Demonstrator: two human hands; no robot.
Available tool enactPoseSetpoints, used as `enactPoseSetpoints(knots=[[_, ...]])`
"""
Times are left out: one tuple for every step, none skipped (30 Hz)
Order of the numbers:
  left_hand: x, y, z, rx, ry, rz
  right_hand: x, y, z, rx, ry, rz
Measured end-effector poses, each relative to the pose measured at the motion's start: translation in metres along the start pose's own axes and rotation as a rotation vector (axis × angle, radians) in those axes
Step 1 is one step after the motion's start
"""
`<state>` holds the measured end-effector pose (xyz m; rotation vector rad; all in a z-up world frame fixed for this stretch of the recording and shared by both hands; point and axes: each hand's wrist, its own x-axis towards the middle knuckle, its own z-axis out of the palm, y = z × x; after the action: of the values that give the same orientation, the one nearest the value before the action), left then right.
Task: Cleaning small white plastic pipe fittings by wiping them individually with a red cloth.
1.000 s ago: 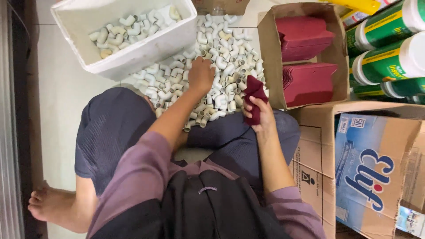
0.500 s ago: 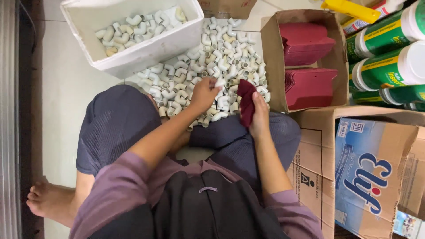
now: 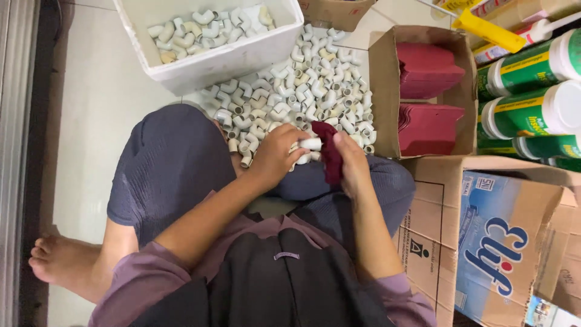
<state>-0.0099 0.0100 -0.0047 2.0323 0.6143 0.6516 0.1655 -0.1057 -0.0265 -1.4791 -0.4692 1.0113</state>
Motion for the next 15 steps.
enactPoseSetpoints(knots=[[0.002, -0.003, 0.002, -0.004, 0.006, 0.003, -0.007, -0.019, 0.012, -0.006, -0.001, -0.004], [-0.001, -0.005, 0.005, 0.002, 0.031, 0.041, -0.019, -0.037, 0.025, -0.224, -0.051, -0.137], [-0.004, -0.007, 0.008, 0.009, 0.057, 0.079, -0.030, -0.054, 0.037, -0.441, -0.104, -0.270], [-0.006, -0.002, 0.007, 0.004, 0.057, 0.076, -0.031, -0.049, 0.036, -0.445, -0.104, -0.266], [-0.007, 0.002, 0.007, -0.049, 0.092, 0.043, -0.031, -0.045, 0.035, -0.450, -0.052, -0.299], [-0.006, 0.005, 0.003, -0.095, 0.133, 0.015, -0.028, -0.041, 0.036, -0.452, -0.004, -0.339], [-0.003, 0.000, 0.007, -0.093, 0.139, 0.017, -0.025, -0.042, 0.037, -0.453, -0.009, -0.344], [-0.003, -0.005, 0.012, -0.156, 0.143, -0.151, -0.025, -0.043, 0.037, -0.455, 0.065, -0.381], [-0.002, -0.009, 0.017, -0.219, 0.147, -0.319, -0.026, -0.044, 0.037, -0.457, 0.138, -0.418], [-0.003, -0.018, 0.024, -0.222, 0.151, -0.319, -0.023, -0.032, 0.034, -0.461, 0.135, -0.419], [-0.004, -0.027, 0.031, -0.731, 0.106, -0.543, -0.019, -0.020, 0.031, -0.502, 0.085, -0.564], [-0.003, -0.037, 0.037, -1.244, 0.050, -0.749, -0.013, -0.009, 0.029, -0.540, 0.034, -0.713], [-0.001, -0.038, 0.035, -1.246, 0.054, -0.744, -0.016, -0.013, 0.036, -0.541, 0.030, -0.717], [-0.003, -0.037, 0.035, -1.245, 0.074, -0.707, -0.022, -0.016, 0.042, -0.526, 0.047, -0.684], [-0.004, -0.036, 0.036, -1.244, 0.094, -0.670, -0.029, -0.018, 0.048, -0.510, 0.064, -0.650]])
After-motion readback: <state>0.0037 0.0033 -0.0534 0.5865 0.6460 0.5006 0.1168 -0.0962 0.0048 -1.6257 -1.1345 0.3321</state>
